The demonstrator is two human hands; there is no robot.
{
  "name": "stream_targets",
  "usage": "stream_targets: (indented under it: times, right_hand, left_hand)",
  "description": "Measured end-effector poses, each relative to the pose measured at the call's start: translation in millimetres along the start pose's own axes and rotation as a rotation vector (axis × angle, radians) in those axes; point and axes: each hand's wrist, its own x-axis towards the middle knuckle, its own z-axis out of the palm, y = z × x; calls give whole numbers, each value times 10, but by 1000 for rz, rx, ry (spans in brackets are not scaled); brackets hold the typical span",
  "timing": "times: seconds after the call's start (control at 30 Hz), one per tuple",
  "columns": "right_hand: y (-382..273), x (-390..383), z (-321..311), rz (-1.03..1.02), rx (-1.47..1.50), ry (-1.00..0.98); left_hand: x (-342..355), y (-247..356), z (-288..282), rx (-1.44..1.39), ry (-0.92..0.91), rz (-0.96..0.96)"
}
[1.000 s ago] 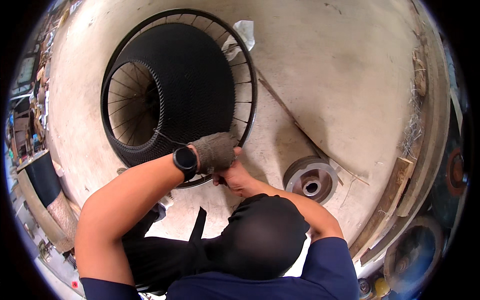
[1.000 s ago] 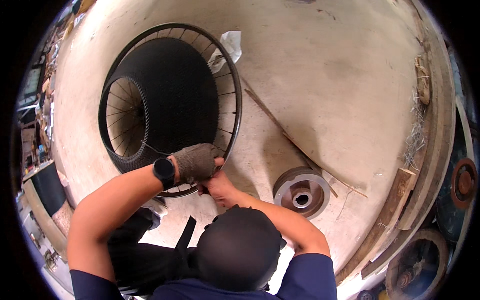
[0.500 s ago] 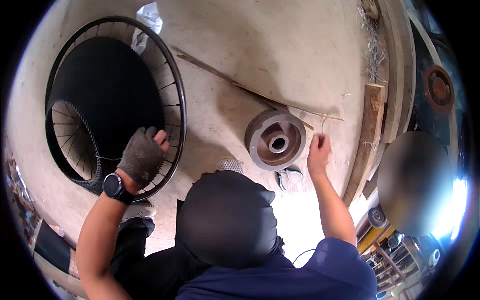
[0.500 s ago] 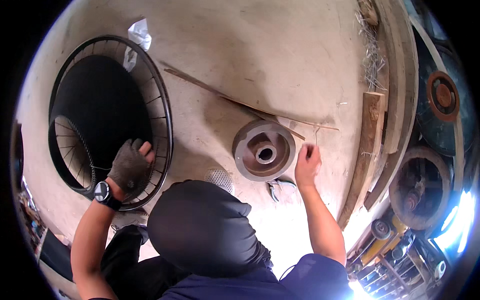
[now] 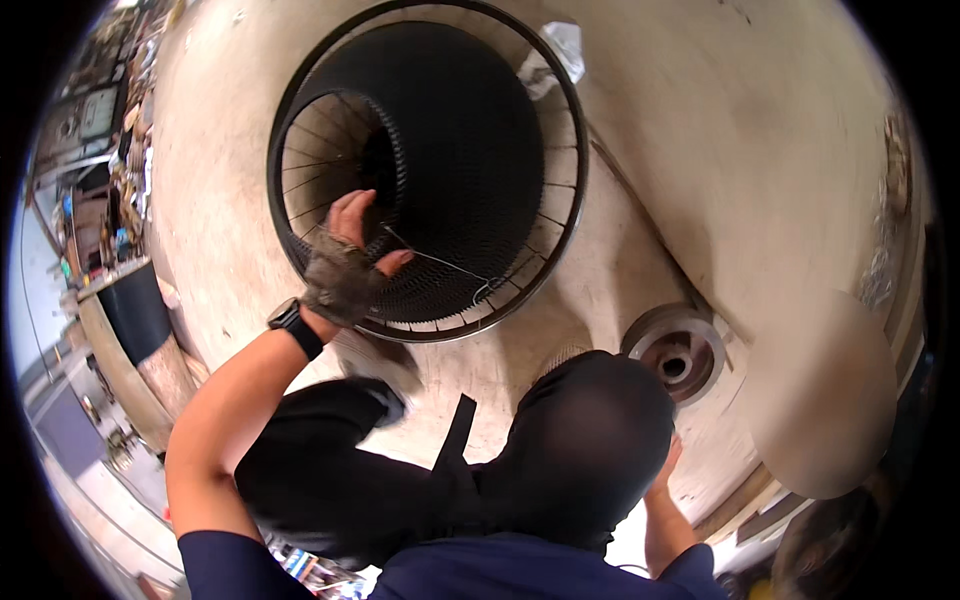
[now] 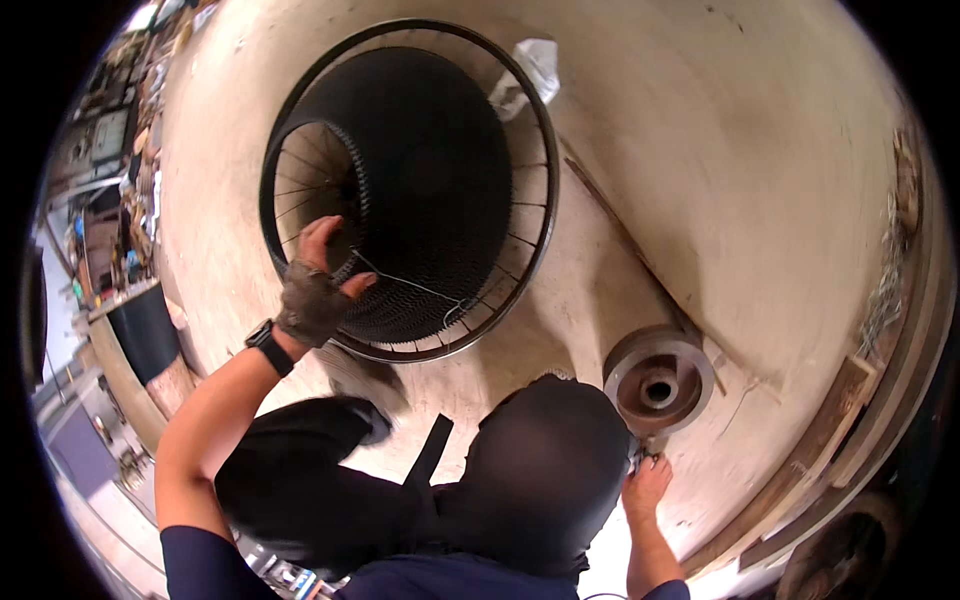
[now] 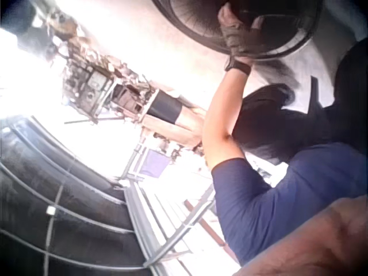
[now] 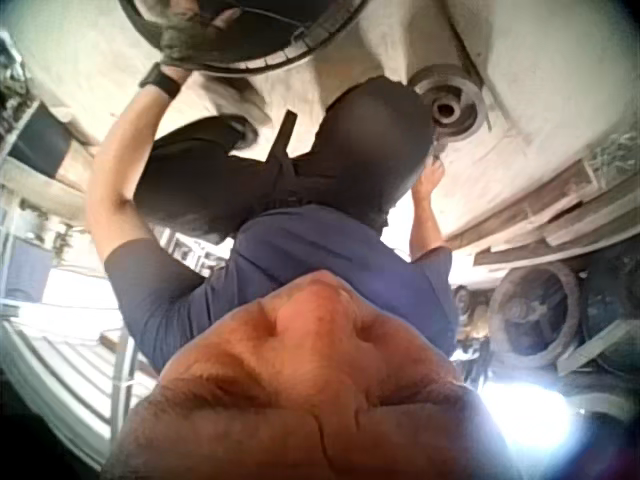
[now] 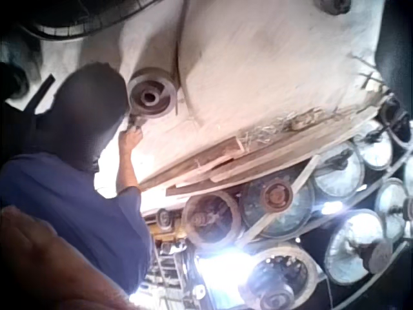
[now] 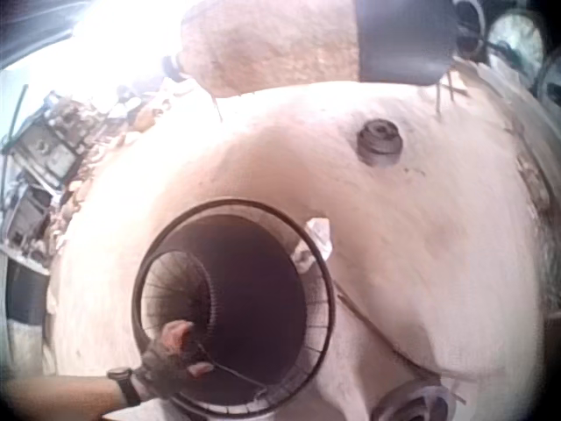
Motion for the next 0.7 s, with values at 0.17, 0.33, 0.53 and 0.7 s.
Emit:
stream_targets:
  times: [0.17, 0.33, 0.53, 0.7]
  right_hand:
    - [-648, -10, -948, 307, 955, -151]
    - [-882, 579, -1655, 107, 1082, -313]
    - [-1802, 1712, -1966, -651, 210, -26]
    - [-2802, 2053, -2059, -976, -508, 367]
  left_hand:
    - [-141, -165, 103, -211, -241, -272]
    - [66, -285, -11, -214, -510, -322]
    - [291, -346, 75, -315, -634, -277]
    - [209, -423, 62, -353, -580, -197]
